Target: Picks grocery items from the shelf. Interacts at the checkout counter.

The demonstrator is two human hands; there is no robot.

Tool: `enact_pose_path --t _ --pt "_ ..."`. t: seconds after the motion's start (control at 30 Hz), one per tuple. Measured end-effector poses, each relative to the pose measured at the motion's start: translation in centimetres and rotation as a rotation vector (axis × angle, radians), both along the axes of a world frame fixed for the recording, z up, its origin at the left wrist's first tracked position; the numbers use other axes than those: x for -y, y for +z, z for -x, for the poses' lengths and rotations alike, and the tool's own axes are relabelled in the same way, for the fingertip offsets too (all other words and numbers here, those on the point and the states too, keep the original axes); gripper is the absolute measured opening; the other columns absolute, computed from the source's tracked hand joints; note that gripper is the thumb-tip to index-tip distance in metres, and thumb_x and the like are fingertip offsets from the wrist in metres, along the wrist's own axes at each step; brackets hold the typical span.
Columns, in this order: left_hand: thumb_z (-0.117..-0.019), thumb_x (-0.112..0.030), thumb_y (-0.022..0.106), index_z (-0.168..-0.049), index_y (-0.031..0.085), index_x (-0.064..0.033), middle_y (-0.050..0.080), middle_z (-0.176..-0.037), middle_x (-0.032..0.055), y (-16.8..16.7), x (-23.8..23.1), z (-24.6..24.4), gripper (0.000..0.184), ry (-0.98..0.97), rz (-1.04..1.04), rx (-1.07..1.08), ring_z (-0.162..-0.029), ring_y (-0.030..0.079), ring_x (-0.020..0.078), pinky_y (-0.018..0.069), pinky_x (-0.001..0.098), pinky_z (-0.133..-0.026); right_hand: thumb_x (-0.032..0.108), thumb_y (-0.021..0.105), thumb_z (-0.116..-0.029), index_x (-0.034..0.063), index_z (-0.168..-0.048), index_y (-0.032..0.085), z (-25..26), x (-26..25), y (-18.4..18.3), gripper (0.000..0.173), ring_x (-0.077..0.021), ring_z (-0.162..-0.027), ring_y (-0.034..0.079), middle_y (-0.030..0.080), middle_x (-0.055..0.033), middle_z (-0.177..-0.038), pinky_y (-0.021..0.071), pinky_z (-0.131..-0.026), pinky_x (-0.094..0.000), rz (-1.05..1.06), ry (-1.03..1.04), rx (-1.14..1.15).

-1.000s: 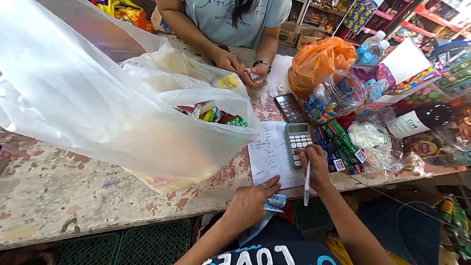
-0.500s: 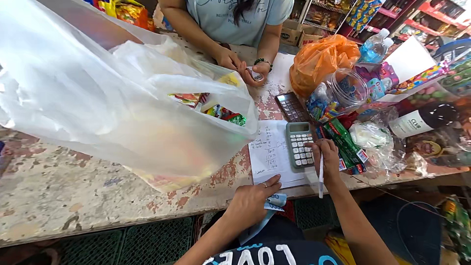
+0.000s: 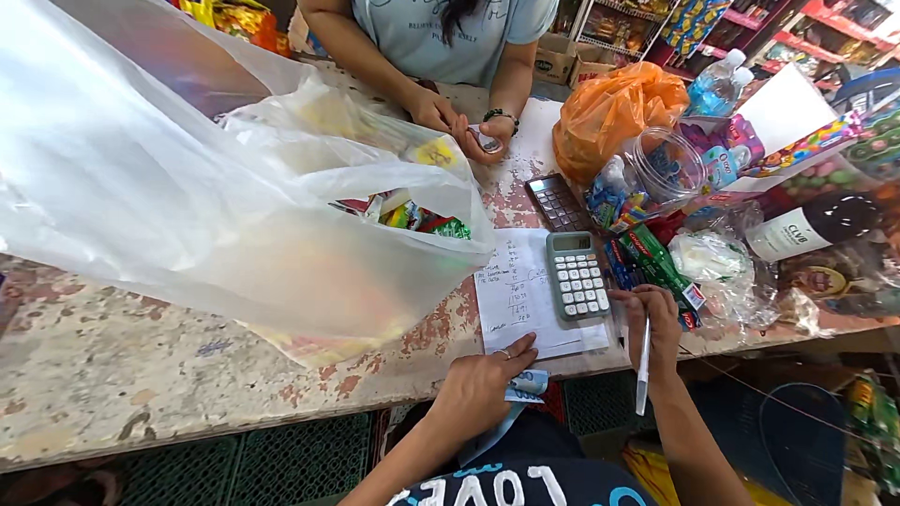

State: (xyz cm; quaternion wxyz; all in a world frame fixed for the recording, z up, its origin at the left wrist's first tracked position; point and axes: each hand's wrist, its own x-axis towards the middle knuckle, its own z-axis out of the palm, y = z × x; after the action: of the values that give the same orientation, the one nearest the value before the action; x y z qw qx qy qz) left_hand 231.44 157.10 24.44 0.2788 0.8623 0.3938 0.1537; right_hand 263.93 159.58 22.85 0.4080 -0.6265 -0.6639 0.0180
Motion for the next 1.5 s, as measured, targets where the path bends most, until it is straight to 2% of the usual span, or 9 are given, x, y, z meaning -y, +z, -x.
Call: enact_pose_path --t 0.13,0.37,0.63,0.8,0.93,1.1,1.23,1.33,1.5 --pt "-0.0745 -0.003 0.077 -0.135 0.069 -0.0203 0.057 -0.151 -0.0046 -0.1 0.1 0.0 0.064 -0.003 -0.01 0.029 -0.086 0.076 0.0281 0.0574 0.0532 -0.059 0.025 0.049 -0.1048 0.0187 -0.102 0.072 -0.4 0.5 -2.4 0.025 -0.0148 -0.107 0.063 0.071 0.0031 -0.103 0.048 -0.097 -0.0413 0.1 -0.074 0.109" --pt "-0.0728 -0.004 0.078 -0.133 0.07 -0.0214 0.059 -0.148 -0.0052 -0.5 0.3 0.0 0.063 0.025 -0.037 0.037 -0.085 0.076 0.0278 0.0578 0.0536 -0.058 0.024 0.051 -0.1055 0.0172 -0.103 0.072 0.4 0.2 -0.8 0.022 -0.0129 -0.107 0.064 0.071 0.0036 -0.105 0.05 -0.097 -0.0374 0.029 0.032 -0.082" --pt "-0.0706 -0.004 0.078 -0.13 0.073 -0.0211 0.062 -0.145 -0.0046 -0.8 0.3 -0.1 0.062 0.042 -0.061 0.056 -0.083 0.076 0.0275 0.0575 0.053 -0.057 0.024 0.051 -0.1046 0.0183 -0.101 0.073 1.2 -0.2 -0.7 0.022 -0.0134 -0.11 0.063 0.072 0.0049 -0.105 0.0443 -0.103 -0.0421 0.024 0.072 -0.084" --pt "-0.0719 -0.007 0.077 -0.129 0.074 -0.0207 0.064 -0.143 -0.0036 -0.9 0.3 -0.1 0.058 0.049 -0.061 0.072 -0.082 0.077 0.0275 0.0575 0.0533 -0.056 0.024 0.051 -0.1035 0.0181 -0.101 0.073 2.5 -0.1 0.1 0.023 -0.0148 -0.111 0.062 0.072 0.0038 -0.106 0.0422 -0.102 -0.044 0.028 0.091 -0.012" --pt "-0.0689 -0.005 0.079 -0.13 0.073 -0.0223 0.063 -0.144 -0.0047 -0.8 0.3 -0.1 0.064 0.048 -0.051 0.071 -0.081 0.076 0.028 0.0575 0.054 -0.057 0.024 0.05 -0.1046 0.0213 -0.098 0.072 2.8 -1.6 -0.8 0.024 -0.0114 -0.108 0.063 0.073 0.0085 -0.1 0.0426 -0.101 -0.0444 0.103 0.061 0.139" --pt "-0.0655 -0.001 0.08 -0.129 0.073 -0.0211 0.063 -0.144 -0.005 -0.8 0.4 -0.1 0.067 0.048 -0.061 0.079 -0.078 0.076 0.0278 0.0569 0.0533 -0.055 0.024 0.048 -0.1059 0.018 -0.108 0.074 3.8 -3.7 -1.4 0.027 -0.0164 -0.111 0.064 0.074 0.0039 -0.103 0.0431 -0.1 -0.0488 0.117 0.076 0.176" --pt "-0.0636 -0.001 0.082 -0.131 0.072 -0.023 0.061 -0.145 -0.0065 -0.9 0.4 0.0 0.072 0.051 -0.044 0.052 -0.079 0.076 0.0272 0.0567 0.0533 -0.056 0.025 0.047 -0.106 0.0204 -0.105 0.073 2.6 -2.4 -0.4 0.027 -0.0141 -0.113 0.062 0.073 0.0059 -0.106 0.0418 -0.103 -0.0462 0.073 0.091 0.116" --pt "-0.064 -0.002 0.081 -0.13 0.073 -0.0229 0.061 -0.145 -0.0061 -0.8 0.5 0.0 0.07 0.057 -0.039 0.051 -0.081 0.076 0.0275 0.0572 0.0536 -0.056 0.023 0.05 -0.1032 0.0219 -0.097 0.072 2.4 -0.3 -0.6 0.023 -0.0119 -0.107 0.063 0.072 0.008 -0.1 0.0428 -0.1 -0.0433 0.08 0.088 0.132" --pt "-0.0676 -0.002 0.079 -0.13 0.073 -0.0223 0.062 -0.145 -0.0058 -0.9 0.4 0.0 0.066 0.045 -0.049 0.065 -0.082 0.077 0.0273 0.0574 0.0538 -0.057 0.022 0.049 -0.1036 0.02 -0.105 0.074 3.1 -2.1 -1.3 0.025 -0.0127 -0.109 0.064 0.073 0.0063 -0.103 0.0435 -0.1 -0.0449 0.052 0.053 0.153"
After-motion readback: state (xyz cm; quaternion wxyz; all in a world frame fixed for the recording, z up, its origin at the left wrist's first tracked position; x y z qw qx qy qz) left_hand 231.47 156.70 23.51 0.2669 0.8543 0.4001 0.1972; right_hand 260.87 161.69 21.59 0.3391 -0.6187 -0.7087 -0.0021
